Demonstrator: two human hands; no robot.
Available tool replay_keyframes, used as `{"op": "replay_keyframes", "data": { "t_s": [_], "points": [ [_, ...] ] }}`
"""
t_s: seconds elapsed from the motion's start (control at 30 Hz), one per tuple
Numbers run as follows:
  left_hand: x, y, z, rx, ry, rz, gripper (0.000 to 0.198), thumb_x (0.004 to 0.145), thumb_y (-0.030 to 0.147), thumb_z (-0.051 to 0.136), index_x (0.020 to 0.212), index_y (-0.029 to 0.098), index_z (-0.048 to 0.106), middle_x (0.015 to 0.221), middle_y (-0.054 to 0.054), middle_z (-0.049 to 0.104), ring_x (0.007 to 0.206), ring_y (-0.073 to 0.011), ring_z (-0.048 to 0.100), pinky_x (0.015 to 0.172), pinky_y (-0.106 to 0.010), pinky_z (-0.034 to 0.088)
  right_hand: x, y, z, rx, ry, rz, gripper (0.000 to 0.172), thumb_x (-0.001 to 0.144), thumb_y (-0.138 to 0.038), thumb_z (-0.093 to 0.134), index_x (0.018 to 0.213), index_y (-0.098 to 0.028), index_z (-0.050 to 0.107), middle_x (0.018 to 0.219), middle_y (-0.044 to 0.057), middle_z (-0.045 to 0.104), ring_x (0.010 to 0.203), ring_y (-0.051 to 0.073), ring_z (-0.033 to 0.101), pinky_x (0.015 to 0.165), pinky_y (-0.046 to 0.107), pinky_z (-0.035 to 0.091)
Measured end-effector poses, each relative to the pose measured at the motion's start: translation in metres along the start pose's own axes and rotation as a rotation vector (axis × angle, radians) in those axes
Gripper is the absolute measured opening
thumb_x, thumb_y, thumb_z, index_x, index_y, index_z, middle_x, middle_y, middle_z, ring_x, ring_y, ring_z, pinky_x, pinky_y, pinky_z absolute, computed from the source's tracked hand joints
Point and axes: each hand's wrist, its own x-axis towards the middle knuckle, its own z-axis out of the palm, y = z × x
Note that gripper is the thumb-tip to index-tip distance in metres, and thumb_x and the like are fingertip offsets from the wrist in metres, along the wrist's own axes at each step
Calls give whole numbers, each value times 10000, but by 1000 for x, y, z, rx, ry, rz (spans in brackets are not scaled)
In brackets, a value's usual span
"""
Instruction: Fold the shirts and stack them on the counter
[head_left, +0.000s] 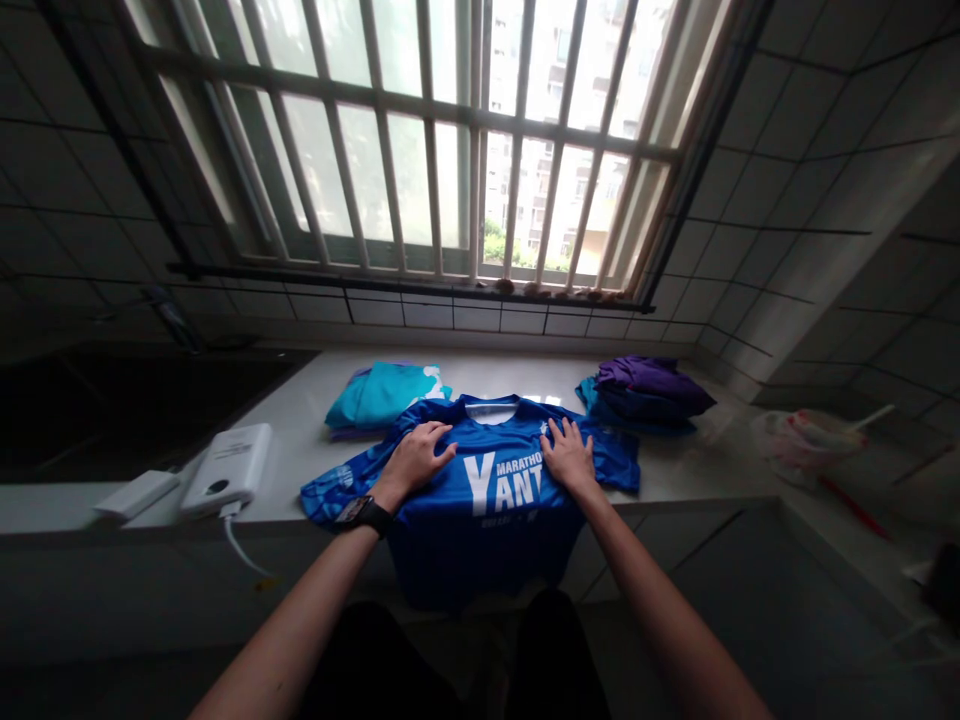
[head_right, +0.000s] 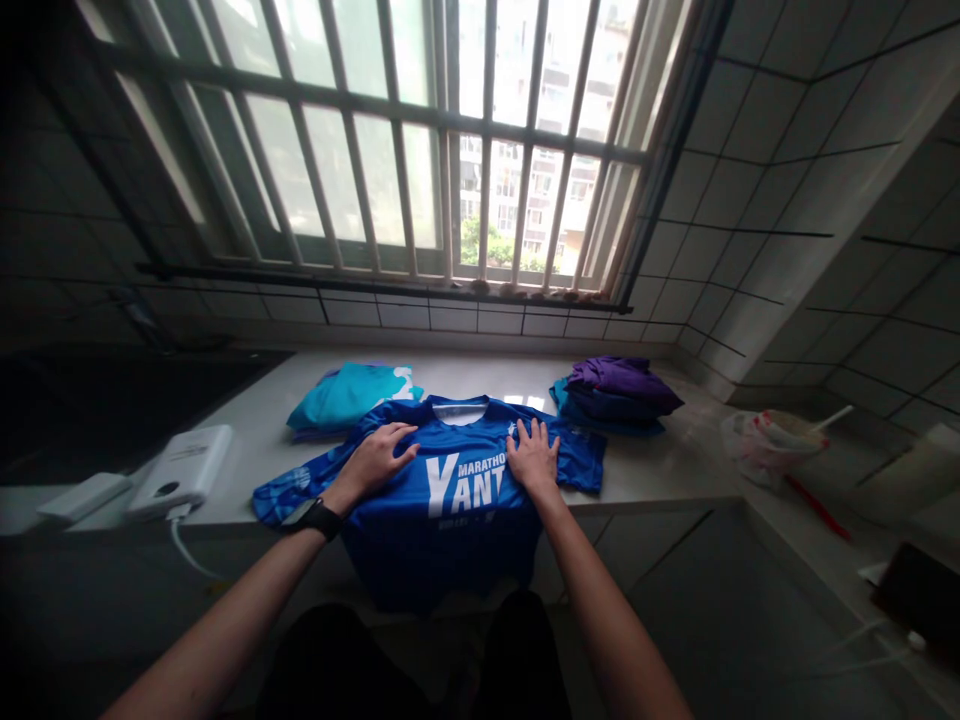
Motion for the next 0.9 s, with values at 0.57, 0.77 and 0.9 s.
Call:
{"op": "replay_keyframes", "data": {
  "t_s": [0.57, 0.77, 0.9],
  "points": [
    [5, -6, 2, -41, -25, -28, 545, 876, 560, 460, 1078, 142, 746, 1273, -189, 692, 1194, -342, 638, 1086, -482, 476, -1, -2, -5, -7, -15, -7, 663, 1041, -431, 243, 1606, -85, 270, 1683, 162, 212, 1563, 281, 159, 1243, 529, 121],
    [0, 1, 0, -35, -12, -18, 462, 897, 498, 502, 1090, 163, 756, 1267, -165, 700, 1186, -316, 644, 1077, -452, 493, -2, -1, -3, -65, -8, 6, 639, 1044, -422, 243, 1603, -118, 298, 1679, 152, 236, 1556, 280, 191, 1238, 535, 157],
    [-2, 5, -1, -8, -18, -26, 399, 909, 436, 538, 1101, 165, 758, 1263, -154, 703, 1190, -298, 648, 1077, -425, 501, 2, 1, 2, -79, -7, 12, 646, 1045, -434, 242, 1600, -109, 303, 1680, 144, 238, 1553, 277, 205, 1238, 536, 180]
  ]
}}
